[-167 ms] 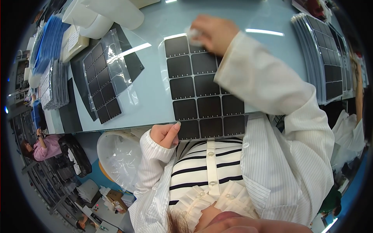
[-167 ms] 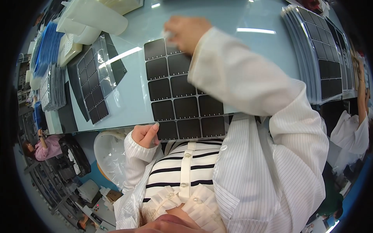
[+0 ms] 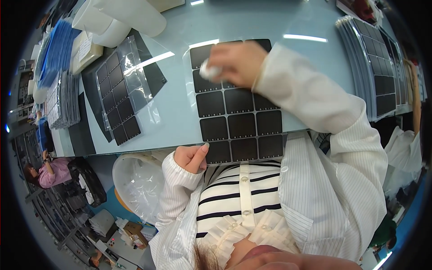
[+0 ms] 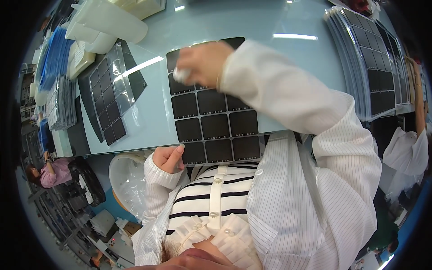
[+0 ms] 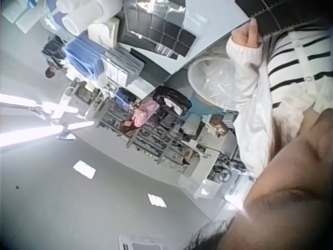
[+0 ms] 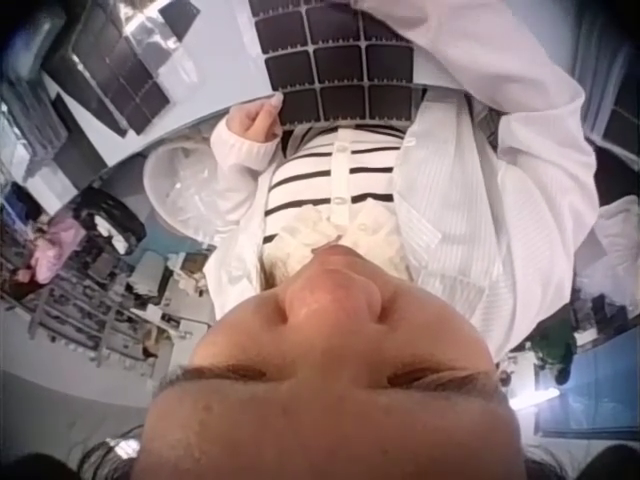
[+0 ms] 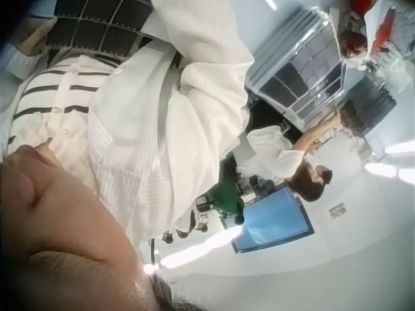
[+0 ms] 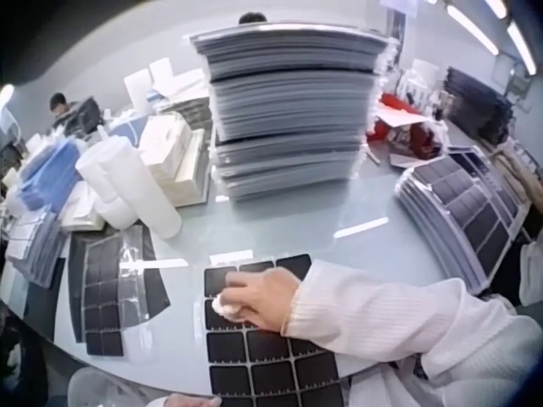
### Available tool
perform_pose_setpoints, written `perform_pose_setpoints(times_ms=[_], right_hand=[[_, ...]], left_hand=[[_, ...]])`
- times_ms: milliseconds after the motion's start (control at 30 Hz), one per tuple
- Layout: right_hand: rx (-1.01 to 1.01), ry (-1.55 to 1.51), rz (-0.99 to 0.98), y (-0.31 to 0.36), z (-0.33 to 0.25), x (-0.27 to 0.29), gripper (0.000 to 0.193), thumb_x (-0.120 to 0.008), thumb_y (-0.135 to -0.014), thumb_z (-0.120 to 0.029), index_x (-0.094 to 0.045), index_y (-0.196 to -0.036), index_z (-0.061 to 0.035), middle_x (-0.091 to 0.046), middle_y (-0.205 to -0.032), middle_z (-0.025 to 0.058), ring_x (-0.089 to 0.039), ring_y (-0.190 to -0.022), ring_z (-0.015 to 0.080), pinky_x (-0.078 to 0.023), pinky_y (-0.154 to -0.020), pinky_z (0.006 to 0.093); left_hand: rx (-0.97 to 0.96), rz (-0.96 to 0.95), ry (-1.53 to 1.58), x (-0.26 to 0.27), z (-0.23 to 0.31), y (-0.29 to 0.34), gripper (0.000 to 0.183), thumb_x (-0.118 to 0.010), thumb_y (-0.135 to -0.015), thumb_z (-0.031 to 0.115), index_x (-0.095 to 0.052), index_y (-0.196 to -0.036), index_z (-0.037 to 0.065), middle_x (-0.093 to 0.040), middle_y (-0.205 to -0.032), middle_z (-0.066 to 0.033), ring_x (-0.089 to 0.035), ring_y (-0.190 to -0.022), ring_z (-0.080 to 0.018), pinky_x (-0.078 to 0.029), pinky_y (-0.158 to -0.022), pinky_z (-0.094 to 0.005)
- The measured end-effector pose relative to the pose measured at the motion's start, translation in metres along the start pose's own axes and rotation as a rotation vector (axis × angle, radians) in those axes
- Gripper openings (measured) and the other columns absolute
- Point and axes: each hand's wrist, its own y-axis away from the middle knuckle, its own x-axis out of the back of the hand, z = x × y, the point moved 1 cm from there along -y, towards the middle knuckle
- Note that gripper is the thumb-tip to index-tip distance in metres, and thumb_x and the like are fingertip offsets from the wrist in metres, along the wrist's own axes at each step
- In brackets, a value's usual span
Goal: The person is inspecting and cleaning sheets of electronic components at a manufacturing workbench.
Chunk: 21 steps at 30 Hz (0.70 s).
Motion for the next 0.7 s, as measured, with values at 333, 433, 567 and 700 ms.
perform_pose_setpoints(times_ms=[333, 433, 567, 700], right_hand=[[-0.016, -0.049, -0.114, -0.022, -0.002, 0.005, 0.014, -0.07, -0.07, -0.015, -0.064, -0.083, -0.0146, -0.057, -0.083, -0.0011, -0.06, -0.075, 0.0235, -0.048, -0.063, 0.0349], [-0.067, -0.073, -0.173, -0.048, -0.016, -0.016, 0.013, -0.068, -0.072, -0.016, -0.063, -0.084, -0.0159, -0.057, -0.087, -0.0023, -0.059, -0.078, 0.0236, -0.047, -0.065, 0.0347], [-0.025, -0.122, -0.122, -0.033, 0.008, -0.01, 0.014, -0.068, -0.072, -0.014, -0.064, -0.086, -0.0154, -0.057, -0.086, -0.0011, -0.059, -0.079, 0.0226, -0.048, -0.066, 0.0339], [-0.125, -0.128, -0.151, -0.007, 0.037, 0.031, 0.019, -0.071, -0.07, -0.013, -0.066, -0.089, -0.0144, -0.057, -0.084, 0.0015, -0.059, -0.078, 0.0226, -0.048, -0.068, 0.0327]], left_hand=[[-0.004, -0.047, -0.038, 0.004, 0.01, 0.001, 0.051, -0.045, -0.091, 0.034, -0.058, -0.055, 0.0, -0.055, -0.047, -0.006, -0.051, -0.043, -0.0139, -0.042, -0.047, -0.0261], [0.021, -0.054, -0.016, 0.004, 0.009, 0.001, 0.051, -0.045, -0.091, 0.034, -0.058, -0.055, 0.0, -0.055, -0.047, -0.0058, -0.051, -0.044, -0.0137, -0.042, -0.047, -0.0262], [-0.008, -0.043, -0.033, 0.003, 0.005, -0.003, 0.051, -0.045, -0.091, 0.034, -0.058, -0.055, 0.001, -0.055, -0.047, -0.0055, -0.051, -0.043, -0.0135, -0.042, -0.047, -0.0264], [0.005, -0.033, -0.032, 0.005, 0.006, 0.002, 0.051, -0.046, -0.091, 0.035, -0.059, -0.054, 0.001, -0.056, -0.047, -0.0059, -0.052, -0.043, -0.0139, -0.043, -0.047, -0.0265]])
